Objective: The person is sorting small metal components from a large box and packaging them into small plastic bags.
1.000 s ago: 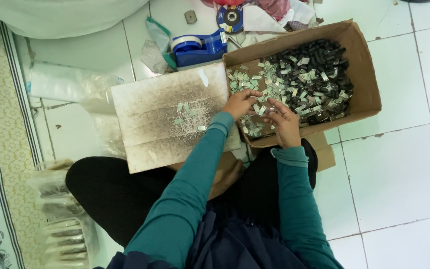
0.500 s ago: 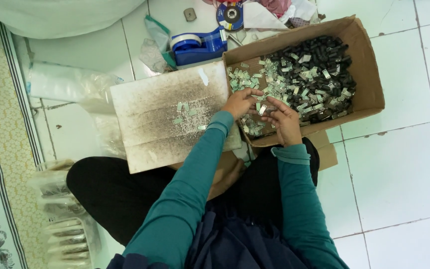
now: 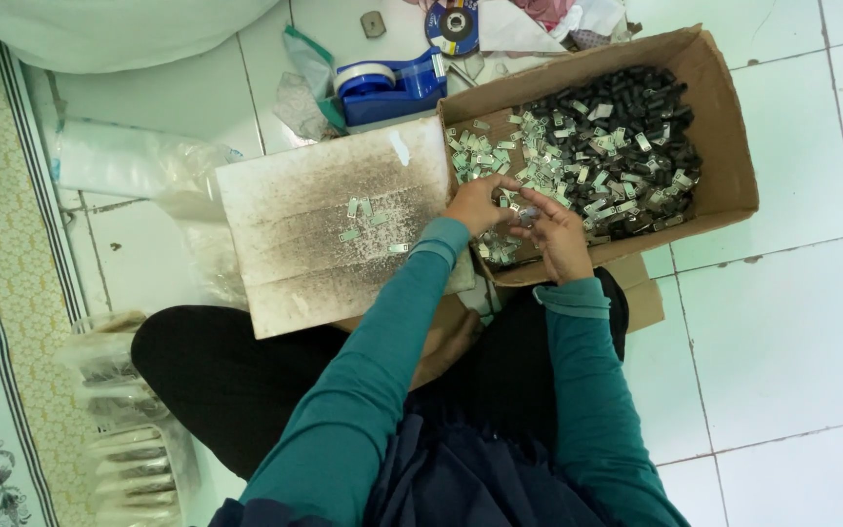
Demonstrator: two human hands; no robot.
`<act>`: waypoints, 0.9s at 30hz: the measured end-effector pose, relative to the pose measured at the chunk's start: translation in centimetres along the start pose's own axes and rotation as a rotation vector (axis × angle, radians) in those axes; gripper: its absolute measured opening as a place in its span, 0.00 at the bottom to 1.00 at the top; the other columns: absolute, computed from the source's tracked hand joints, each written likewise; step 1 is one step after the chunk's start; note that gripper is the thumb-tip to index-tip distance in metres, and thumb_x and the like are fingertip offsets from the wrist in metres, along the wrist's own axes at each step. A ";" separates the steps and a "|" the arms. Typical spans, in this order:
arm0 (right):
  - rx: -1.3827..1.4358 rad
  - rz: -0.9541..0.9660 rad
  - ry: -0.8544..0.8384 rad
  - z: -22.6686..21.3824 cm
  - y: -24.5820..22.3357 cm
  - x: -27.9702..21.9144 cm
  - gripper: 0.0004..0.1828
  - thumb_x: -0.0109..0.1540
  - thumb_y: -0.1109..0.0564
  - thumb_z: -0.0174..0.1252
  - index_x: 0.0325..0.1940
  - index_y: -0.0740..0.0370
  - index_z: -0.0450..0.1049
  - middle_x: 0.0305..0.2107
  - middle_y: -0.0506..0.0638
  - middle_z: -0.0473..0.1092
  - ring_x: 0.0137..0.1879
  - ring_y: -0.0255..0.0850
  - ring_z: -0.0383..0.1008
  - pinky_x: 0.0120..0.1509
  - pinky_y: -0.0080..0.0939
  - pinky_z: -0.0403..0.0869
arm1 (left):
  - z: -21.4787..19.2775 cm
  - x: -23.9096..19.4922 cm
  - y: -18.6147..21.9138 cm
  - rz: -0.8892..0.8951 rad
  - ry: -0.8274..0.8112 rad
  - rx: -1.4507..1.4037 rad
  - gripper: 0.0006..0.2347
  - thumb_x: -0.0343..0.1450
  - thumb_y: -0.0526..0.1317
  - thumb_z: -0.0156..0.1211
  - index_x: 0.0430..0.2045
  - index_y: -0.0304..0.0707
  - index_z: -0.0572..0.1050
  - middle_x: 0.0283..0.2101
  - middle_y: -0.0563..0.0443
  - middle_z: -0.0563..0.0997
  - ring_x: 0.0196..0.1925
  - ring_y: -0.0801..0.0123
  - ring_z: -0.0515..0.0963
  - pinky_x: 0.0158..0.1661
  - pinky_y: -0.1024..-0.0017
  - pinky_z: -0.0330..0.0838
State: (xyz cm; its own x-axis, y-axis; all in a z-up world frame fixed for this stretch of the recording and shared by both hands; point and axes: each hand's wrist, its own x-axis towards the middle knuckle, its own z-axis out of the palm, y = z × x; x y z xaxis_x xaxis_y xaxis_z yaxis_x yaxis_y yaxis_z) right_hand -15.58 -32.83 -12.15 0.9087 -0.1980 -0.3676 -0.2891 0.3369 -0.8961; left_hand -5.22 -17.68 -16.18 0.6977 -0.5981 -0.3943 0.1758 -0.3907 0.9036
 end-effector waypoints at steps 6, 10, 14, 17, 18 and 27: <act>-0.007 0.022 0.004 -0.2 0.4 0.2 0.37 0.55 0.76 0.39 0.70 0.70 0.66 0.48 0.62 0.73 0.49 0.48 0.78 0.57 0.55 0.83 | 1.3 -1.8 2.1 0.015 0.028 0.151 0.22 0.69 0.31 0.65 0.59 0.43 0.71 0.62 0.32 0.73 0.68 0.39 0.70 0.63 0.44 0.70; -0.025 0.033 0.003 -1.0 1.9 1.5 0.36 0.56 0.76 0.40 0.70 0.70 0.67 0.46 0.62 0.73 0.50 0.48 0.78 0.56 0.57 0.83 | 1.5 -0.6 0.5 0.040 0.035 0.141 0.19 0.72 0.29 0.60 0.59 0.39 0.70 0.63 0.32 0.73 0.69 0.40 0.69 0.64 0.43 0.70; -0.078 0.003 -0.015 -0.6 1.8 1.5 0.37 0.57 0.78 0.38 0.70 0.70 0.67 0.50 0.71 0.71 0.53 0.54 0.77 0.56 0.56 0.82 | 2.0 -0.2 -1.1 0.112 0.115 0.104 0.18 0.73 0.28 0.56 0.59 0.40 0.70 0.61 0.33 0.74 0.67 0.37 0.70 0.63 0.42 0.71; -0.120 -0.035 -0.045 1.5 0.5 0.9 0.36 0.58 0.78 0.37 0.69 0.71 0.68 0.50 0.73 0.71 0.54 0.55 0.77 0.56 0.56 0.82 | 1.0 -2.1 -0.7 0.155 0.222 0.046 0.16 0.74 0.29 0.54 0.56 0.44 0.74 0.57 0.37 0.77 0.65 0.40 0.73 0.62 0.46 0.72; -0.126 -0.046 -0.049 2.5 0.1 0.4 0.36 0.58 0.78 0.36 0.69 0.71 0.67 0.50 0.73 0.71 0.53 0.54 0.76 0.56 0.55 0.82 | 0.5 -3.2 -0.5 0.184 0.277 0.001 0.15 0.74 0.29 0.53 0.54 0.45 0.76 0.55 0.39 0.78 0.64 0.42 0.74 0.62 0.49 0.73; -0.727 -0.257 -0.325 14.6 -1.2 -1.9 0.37 0.56 0.73 0.46 0.66 0.54 0.76 0.55 0.57 0.76 0.64 0.54 0.74 0.63 0.56 0.75 | -11.7 -18.5 1.9 -0.012 0.485 0.402 0.13 0.76 0.34 0.54 0.55 0.37 0.76 0.53 0.38 0.80 0.59 0.48 0.79 0.56 0.55 0.77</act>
State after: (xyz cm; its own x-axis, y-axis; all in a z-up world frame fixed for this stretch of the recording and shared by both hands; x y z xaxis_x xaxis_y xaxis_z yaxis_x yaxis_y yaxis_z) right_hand -12.56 -19.42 -6.73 0.9824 0.1249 -0.1391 -0.0818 -0.3820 -0.9205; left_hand -9.70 0.80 -5.24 0.9494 -0.2438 -0.1980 -0.0236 -0.6839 0.7292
